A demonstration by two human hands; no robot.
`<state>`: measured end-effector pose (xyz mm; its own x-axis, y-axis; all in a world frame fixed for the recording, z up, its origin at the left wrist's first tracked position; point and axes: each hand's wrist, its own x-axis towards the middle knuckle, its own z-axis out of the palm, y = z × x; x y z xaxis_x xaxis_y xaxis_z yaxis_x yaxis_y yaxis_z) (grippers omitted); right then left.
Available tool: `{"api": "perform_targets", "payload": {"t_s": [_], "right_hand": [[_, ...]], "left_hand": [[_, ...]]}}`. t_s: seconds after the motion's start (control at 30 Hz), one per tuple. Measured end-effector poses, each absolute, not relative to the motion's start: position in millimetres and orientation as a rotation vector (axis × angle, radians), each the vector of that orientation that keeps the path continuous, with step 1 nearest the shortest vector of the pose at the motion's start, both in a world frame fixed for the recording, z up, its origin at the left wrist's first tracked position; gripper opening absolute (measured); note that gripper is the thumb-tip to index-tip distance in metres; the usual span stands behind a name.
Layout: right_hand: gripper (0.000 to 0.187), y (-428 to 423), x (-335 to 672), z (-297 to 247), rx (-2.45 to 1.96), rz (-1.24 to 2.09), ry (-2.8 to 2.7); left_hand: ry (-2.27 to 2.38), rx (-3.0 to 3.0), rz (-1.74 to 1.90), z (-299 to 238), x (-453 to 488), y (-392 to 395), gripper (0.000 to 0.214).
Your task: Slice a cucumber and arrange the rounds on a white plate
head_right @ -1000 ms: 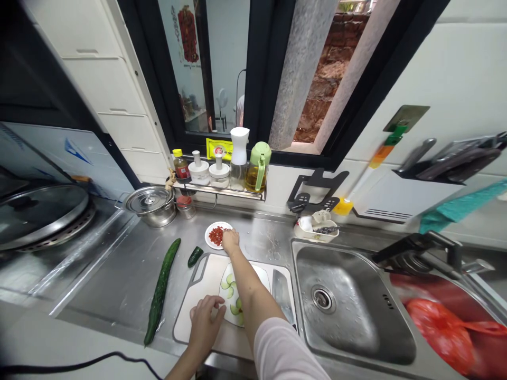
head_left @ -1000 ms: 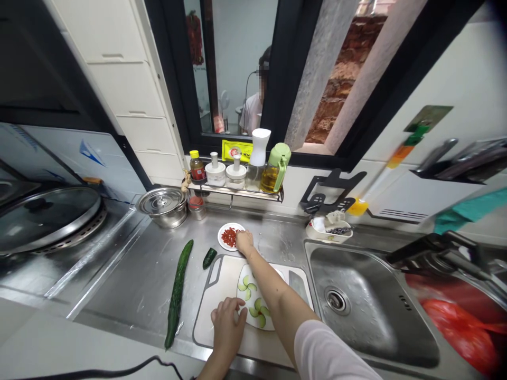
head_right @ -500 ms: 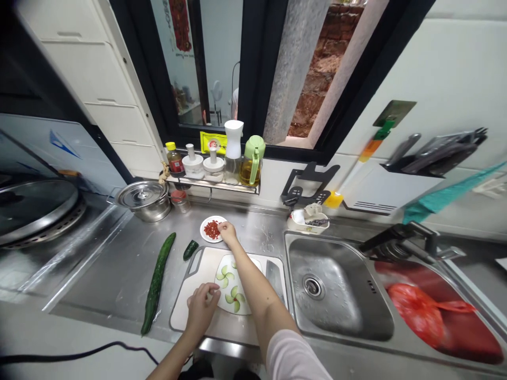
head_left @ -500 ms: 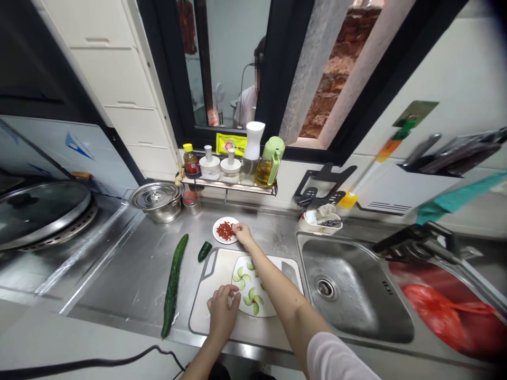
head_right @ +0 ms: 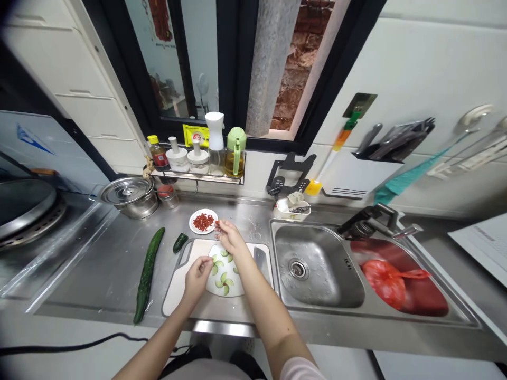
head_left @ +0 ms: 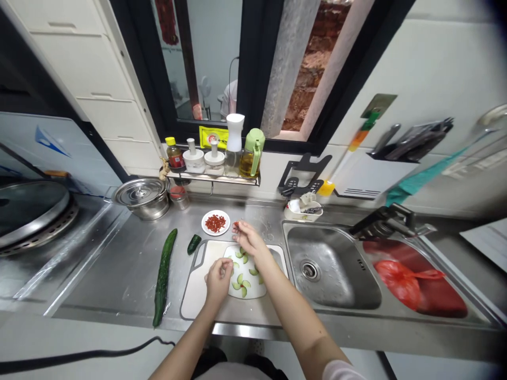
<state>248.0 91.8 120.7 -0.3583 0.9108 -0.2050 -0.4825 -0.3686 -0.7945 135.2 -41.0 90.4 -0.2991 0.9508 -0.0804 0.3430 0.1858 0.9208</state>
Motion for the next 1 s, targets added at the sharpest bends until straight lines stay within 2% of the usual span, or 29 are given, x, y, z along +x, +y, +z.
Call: {"api": "perform_targets", "payload": {"t_s": [0.17,0.37,0.57,0.73,0.87,1.0], "right_hand": [[0.029,66.0,257.1,133.0,-0.809,1.817,-0.864],[0.035,48.7,258.2,126.7,-0.924,1.759,-1.09],[0.033,52.6,255.2,114.4,-0.956,1.692,-1.324],[0.026,86.2,240.6,92.5,-1.053,1.585,-1.351],[0.013,133.4,215.9,66.2,-1.289,1.355,-1.411],[0.007,167.9,198.6,44.7,-1.363,1.327,-1.42]], "left_hand": [[1.448,0.94,1.376,117.6,136.6,-15.2,0.04],[1.305,0.771,1.327,141.4,137.5,-0.8,0.048],[1.268,0.644,1.328,132.5,133.2,-2.6,0.044],[1.356,0.586,1.348,120.1,119.0,-4.5,0.045],[1.432,0.532,1.336,109.1,106.2,-9.0,0.048],[1.462,0.515,1.335,100.6,96.5,-13.5,0.05]]}}
